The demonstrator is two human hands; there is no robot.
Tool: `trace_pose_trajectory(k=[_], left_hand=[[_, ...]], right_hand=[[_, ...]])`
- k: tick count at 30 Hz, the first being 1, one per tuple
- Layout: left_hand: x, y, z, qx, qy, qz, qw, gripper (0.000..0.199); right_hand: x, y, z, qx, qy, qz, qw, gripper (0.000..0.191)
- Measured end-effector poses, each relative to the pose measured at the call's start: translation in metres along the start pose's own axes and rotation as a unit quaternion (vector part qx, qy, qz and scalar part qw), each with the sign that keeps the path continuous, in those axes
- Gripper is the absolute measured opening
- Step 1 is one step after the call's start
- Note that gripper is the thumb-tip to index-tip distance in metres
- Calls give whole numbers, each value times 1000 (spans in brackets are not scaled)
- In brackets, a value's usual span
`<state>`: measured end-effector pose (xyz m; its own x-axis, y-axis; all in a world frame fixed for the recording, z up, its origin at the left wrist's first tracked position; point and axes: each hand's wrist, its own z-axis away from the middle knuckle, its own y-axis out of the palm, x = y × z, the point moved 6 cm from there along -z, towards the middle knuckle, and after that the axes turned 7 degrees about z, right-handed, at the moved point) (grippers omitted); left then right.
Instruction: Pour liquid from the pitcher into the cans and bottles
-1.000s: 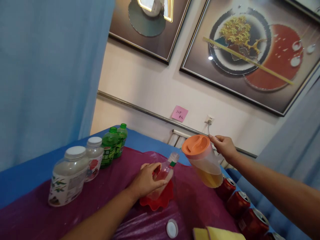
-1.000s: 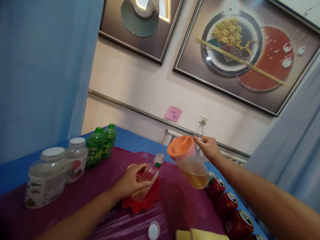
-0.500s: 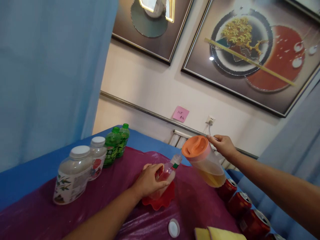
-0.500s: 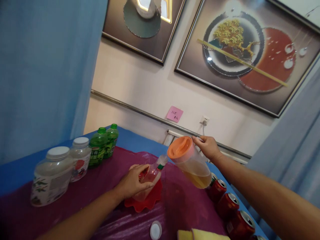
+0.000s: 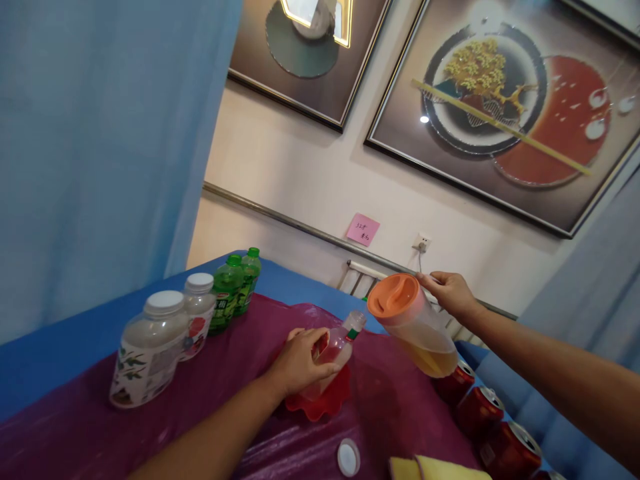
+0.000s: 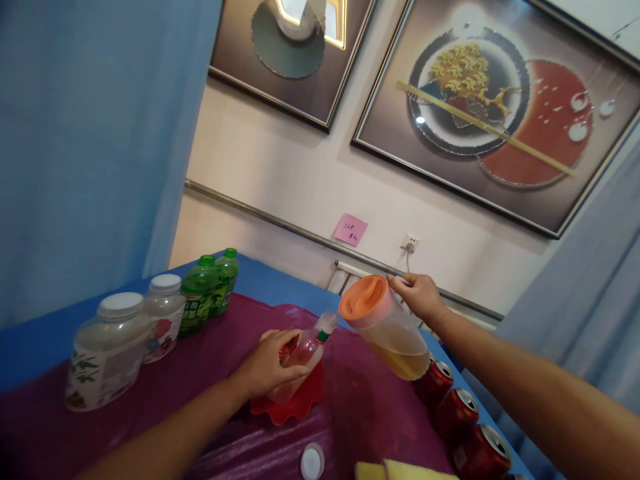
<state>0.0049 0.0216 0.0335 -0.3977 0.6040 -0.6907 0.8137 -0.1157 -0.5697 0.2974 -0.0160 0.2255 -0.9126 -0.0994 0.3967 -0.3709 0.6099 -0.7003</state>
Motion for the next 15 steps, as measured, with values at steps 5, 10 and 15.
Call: trace_pose_trajectory(k=[5,10,15], left_hand=[[2,0,0,-5,3,-1,1000,47],[5,2,0,-12,9,-4,1000,48],[5,1,0,-10,8,-1,1000,48]], right_hand=[[2,-1,-1,-2,-12,15,1000,59],[3,-2,-3,3,-24,23,999,59],[7,-2,-3,6,-30,32,999,60]])
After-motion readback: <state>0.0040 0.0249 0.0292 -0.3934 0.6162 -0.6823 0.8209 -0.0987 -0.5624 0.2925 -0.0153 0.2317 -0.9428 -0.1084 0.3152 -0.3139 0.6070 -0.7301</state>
